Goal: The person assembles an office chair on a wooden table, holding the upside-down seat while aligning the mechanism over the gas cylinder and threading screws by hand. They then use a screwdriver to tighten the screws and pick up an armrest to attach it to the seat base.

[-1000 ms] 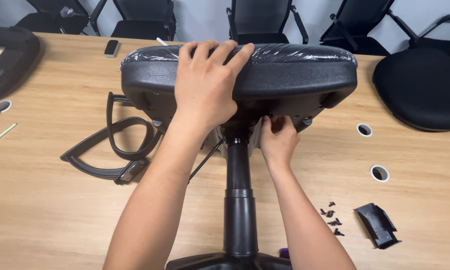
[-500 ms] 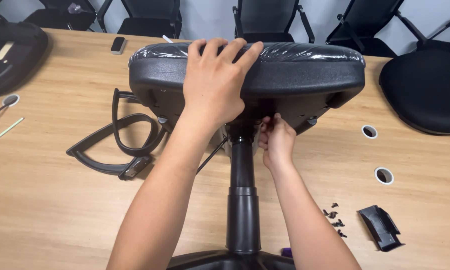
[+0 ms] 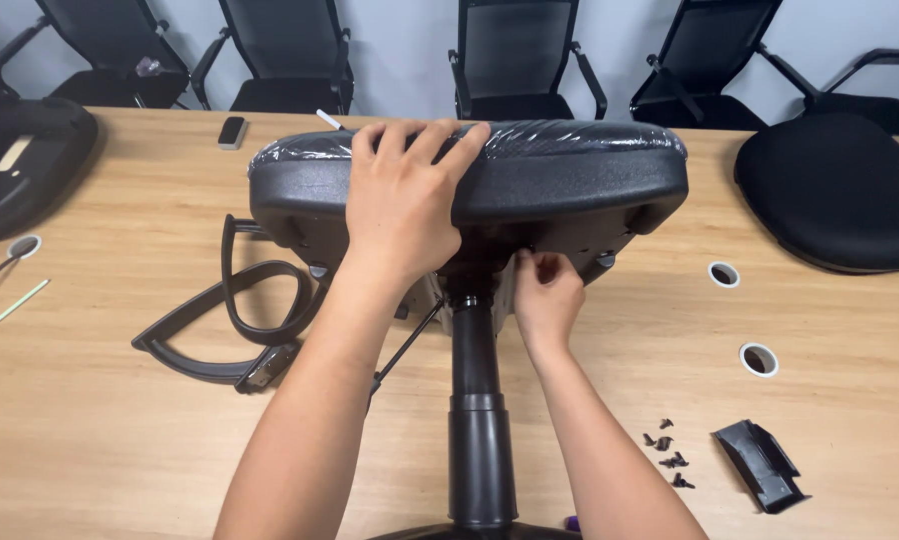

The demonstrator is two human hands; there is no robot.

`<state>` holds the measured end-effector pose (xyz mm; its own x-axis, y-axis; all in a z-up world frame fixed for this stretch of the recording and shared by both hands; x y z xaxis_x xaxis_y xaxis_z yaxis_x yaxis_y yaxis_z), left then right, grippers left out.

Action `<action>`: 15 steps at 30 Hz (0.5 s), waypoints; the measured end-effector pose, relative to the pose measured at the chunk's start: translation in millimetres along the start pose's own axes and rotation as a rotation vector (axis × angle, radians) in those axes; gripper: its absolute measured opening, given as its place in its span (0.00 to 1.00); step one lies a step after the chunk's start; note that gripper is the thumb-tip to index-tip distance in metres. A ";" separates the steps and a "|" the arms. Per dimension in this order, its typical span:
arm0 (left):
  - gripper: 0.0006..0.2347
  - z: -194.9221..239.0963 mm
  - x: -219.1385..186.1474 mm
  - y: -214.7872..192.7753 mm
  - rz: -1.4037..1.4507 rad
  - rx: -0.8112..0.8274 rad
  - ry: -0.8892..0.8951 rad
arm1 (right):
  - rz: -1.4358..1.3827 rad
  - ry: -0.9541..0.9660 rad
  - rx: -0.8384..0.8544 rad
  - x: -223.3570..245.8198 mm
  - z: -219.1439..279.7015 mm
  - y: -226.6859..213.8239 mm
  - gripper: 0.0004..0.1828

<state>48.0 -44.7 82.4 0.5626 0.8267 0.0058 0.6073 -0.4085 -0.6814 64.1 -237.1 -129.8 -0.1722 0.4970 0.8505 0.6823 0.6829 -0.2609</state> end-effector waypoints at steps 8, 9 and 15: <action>0.34 -1.6 -1.0 -2.7 0.015 0.006 -0.002 | -0.285 0.459 0.136 -24.1 11.7 14.6 0.18; 0.34 -2.1 -0.8 -2.9 0.011 0.010 -0.002 | -0.023 0.199 0.079 11.9 3.6 -0.9 0.16; 0.33 -4.6 -2.9 -1.0 0.017 0.020 0.003 | -0.589 0.552 0.142 -88.1 19.4 57.0 0.23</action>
<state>48.3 -48.4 86.3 0.5747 0.8184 -0.0042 0.5859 -0.4150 -0.6960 104.5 -231.5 -228.4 -0.0747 -0.2740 0.9588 0.4864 0.8294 0.2749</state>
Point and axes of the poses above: each hand's wrist, its own z-axis away from the middle knuckle, its own y-axis out of the palm, x = y × z, the point moved 10 cm from there along -z, towards the middle knuckle, and after that the axes turned 1 degree about -x, right-handed, at the moved point
